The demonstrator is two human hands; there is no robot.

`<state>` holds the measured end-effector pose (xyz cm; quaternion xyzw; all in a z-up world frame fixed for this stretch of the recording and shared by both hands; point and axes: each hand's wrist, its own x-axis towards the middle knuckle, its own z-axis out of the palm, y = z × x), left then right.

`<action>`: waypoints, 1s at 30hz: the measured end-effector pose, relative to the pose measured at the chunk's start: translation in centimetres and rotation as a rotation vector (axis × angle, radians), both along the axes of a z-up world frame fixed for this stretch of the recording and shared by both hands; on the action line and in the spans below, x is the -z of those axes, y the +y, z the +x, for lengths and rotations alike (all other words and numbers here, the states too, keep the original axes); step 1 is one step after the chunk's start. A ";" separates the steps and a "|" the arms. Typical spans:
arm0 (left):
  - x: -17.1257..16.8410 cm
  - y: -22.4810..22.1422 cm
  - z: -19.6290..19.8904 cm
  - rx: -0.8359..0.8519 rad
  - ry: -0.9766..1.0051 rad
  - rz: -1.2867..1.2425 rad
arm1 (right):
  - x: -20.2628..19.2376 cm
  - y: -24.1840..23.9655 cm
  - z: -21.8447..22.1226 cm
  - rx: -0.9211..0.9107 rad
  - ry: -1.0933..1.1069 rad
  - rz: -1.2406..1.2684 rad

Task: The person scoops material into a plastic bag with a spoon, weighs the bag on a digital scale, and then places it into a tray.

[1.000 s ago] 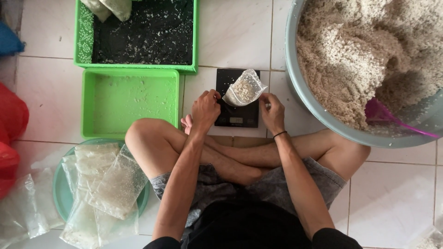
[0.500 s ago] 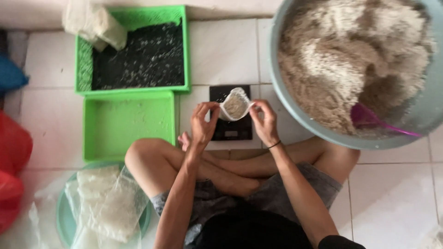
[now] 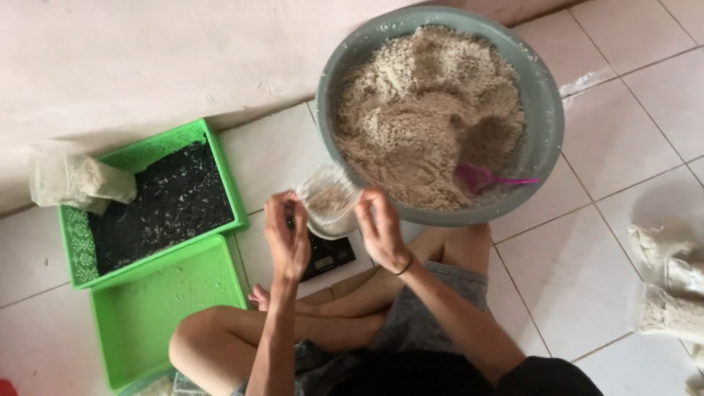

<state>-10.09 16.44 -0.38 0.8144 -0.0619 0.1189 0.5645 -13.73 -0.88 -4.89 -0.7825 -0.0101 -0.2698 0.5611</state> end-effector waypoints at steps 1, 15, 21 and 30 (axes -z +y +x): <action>-1.5 -1.0 0.4 0.071 -0.045 -0.074 | -1.3 -0.9 0.2 0.038 -0.056 -0.022; 0.3 -16.9 6.0 0.376 -0.235 -0.194 | -2.3 -14.1 0.5 0.286 -0.082 -0.012; 0.5 -17.8 4.4 0.330 -0.098 -0.256 | -3.6 -15.1 -0.1 0.295 -0.002 -0.071; 4.2 -17.6 2.2 0.399 0.019 -0.098 | -3.1 -24.2 -0.9 0.287 0.453 -0.761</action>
